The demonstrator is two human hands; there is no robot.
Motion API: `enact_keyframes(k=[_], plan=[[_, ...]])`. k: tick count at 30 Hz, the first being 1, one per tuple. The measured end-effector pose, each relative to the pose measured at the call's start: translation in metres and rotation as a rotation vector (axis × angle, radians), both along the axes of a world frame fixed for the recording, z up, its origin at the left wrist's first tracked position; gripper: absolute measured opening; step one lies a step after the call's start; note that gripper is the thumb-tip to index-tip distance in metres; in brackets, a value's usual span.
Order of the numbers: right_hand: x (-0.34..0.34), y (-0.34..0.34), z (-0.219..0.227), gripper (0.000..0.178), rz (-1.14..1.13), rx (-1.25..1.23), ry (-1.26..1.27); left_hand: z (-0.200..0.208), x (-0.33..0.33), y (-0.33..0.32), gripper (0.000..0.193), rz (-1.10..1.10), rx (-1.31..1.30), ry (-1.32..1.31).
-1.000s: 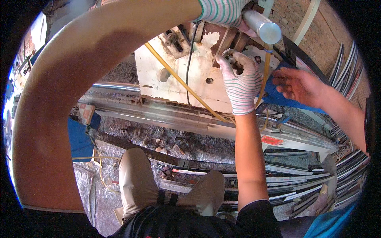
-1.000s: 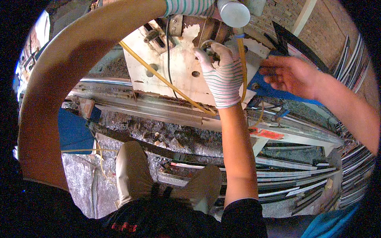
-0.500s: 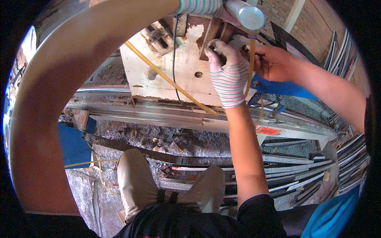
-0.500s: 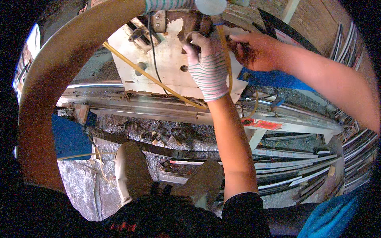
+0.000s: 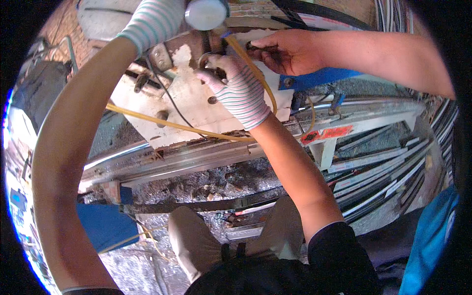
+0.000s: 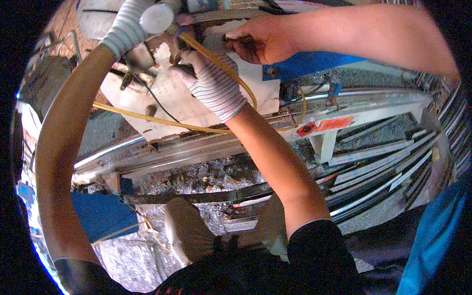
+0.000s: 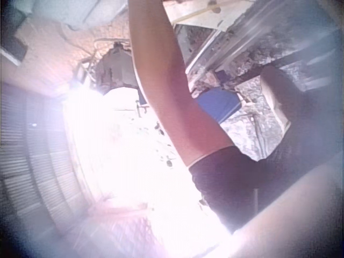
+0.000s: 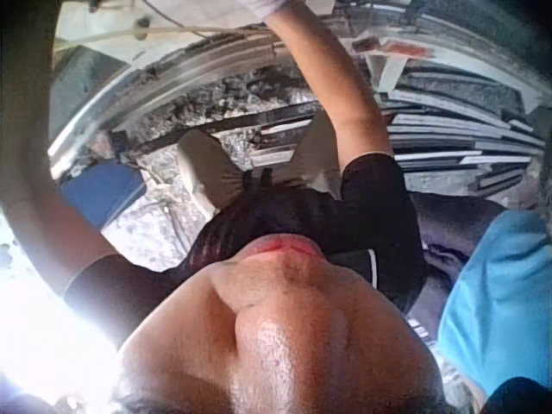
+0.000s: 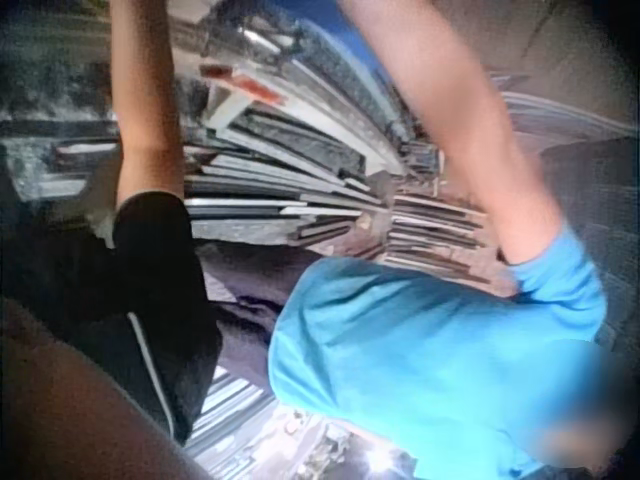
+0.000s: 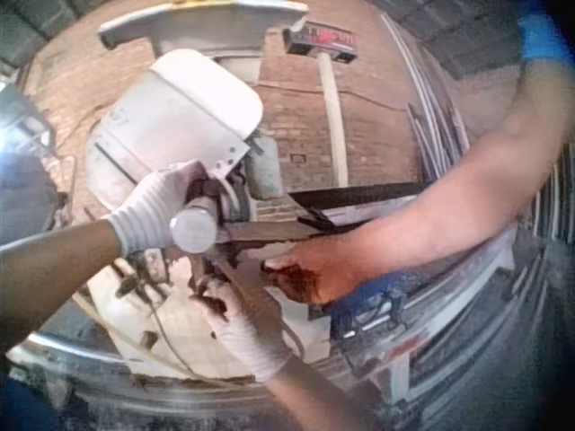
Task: The person assembles metal parts using a machine in a workshop. They handle metal rods and components, aligning and securing them with tools while another person assists nearby.
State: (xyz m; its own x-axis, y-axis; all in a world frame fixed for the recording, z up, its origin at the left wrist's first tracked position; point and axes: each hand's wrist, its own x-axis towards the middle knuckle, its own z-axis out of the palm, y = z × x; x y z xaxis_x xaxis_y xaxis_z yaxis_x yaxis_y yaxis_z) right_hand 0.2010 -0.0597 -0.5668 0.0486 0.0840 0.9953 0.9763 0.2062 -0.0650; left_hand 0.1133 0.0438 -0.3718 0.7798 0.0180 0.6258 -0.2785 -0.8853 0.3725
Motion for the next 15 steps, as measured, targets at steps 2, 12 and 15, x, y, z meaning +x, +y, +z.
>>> enact_keyframes(k=[2, 12, 15], plan=[[-0.002, -0.002, -0.002, 0.034, -0.033, -0.046, 0.020, -0.003, -0.005, 0.001, 0.060, 0.367, 0.530, -0.164], [-0.009, 0.000, -0.002, 0.032, -0.020, -0.033, 0.153, -0.010, -0.007, -0.014, 0.030, 0.131, 0.157, -0.068], [-0.009, -0.001, -0.005, 0.033, -0.036, 0.034, 0.131, -0.007, -0.013, -0.012, 0.039, 0.214, 0.665, -0.157]])
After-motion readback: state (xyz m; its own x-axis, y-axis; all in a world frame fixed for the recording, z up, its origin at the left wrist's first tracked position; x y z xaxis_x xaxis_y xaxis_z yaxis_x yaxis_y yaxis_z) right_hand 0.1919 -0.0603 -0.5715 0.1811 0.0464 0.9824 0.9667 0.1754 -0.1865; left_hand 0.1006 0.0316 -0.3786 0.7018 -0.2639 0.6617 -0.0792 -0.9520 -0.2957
